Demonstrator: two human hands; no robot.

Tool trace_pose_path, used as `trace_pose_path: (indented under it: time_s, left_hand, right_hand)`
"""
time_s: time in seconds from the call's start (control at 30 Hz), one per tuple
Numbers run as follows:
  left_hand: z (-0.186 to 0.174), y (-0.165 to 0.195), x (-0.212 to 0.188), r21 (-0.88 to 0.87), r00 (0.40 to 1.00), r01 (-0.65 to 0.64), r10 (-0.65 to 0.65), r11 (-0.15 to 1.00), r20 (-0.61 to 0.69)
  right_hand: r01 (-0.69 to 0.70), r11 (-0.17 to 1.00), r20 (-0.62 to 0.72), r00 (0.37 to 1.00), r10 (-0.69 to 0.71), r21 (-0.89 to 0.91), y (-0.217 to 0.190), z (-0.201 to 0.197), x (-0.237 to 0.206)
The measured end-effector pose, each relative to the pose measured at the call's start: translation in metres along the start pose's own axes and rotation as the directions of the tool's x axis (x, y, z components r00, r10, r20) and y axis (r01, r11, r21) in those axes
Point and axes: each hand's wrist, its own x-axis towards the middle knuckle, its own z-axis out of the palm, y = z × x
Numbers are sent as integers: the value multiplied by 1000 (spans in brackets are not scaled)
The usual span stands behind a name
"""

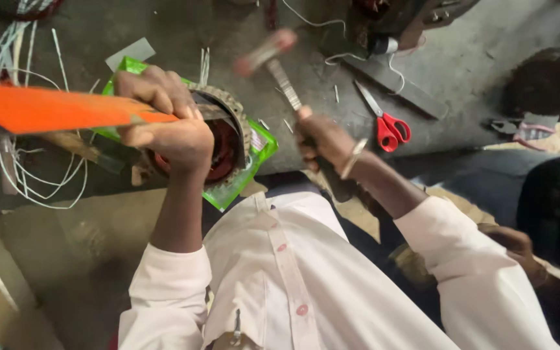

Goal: The person works on a copper-wound motor stator resting on a green plastic bag on the workbench. They press and seat insulation material into the stator slots by hand, reposition the stator, and use a mallet and a flat blade to tap and adjust the windings and slot liners.

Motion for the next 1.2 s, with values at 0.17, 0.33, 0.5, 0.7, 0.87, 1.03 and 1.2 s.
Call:
trace_pose_path:
  time_s: [0.17, 0.33, 0.5, 0.7, 0.87, 1.03, 1.2]
  left_hand:
    - [-7, 6, -7, 27, 999, 26, -26, 999, 36]
    - [-16, 13, -13, -9, 1000, -7, 7, 1000, 0]
    - [-23, 17, -16, -42, 998, 40, -39, 998, 40]
    - [-36, 17, -15, -161, 991, 83, -63, 984, 122]
    - [-48, 18, -15, -222, 982, 145, -113, 964, 153]
    - [-45, 13, 0, -215, 970, 153, -106, 965, 217]
    - [-38, 18, 39, -138, 980, 97, -71, 986, 185]
  right_hand:
    - [251, 959, -222, 950, -217, 135, 19, 3, 8]
    - [82, 968, 76, 995, -66, -237, 58, 16, 2]
    - [185, 983, 28, 983, -184, -22, 66, 27, -3]
    - [361, 933, -182, 917, -355, -3, 84, 20, 18]
    - [474, 790, -59, 843, -535, -389, 158, 37, 29]
    - [397, 918, -272, 882, -384, -8, 159, 41, 13]
    - [471, 514, -283, 478, -832, -716, 97, 73, -12]
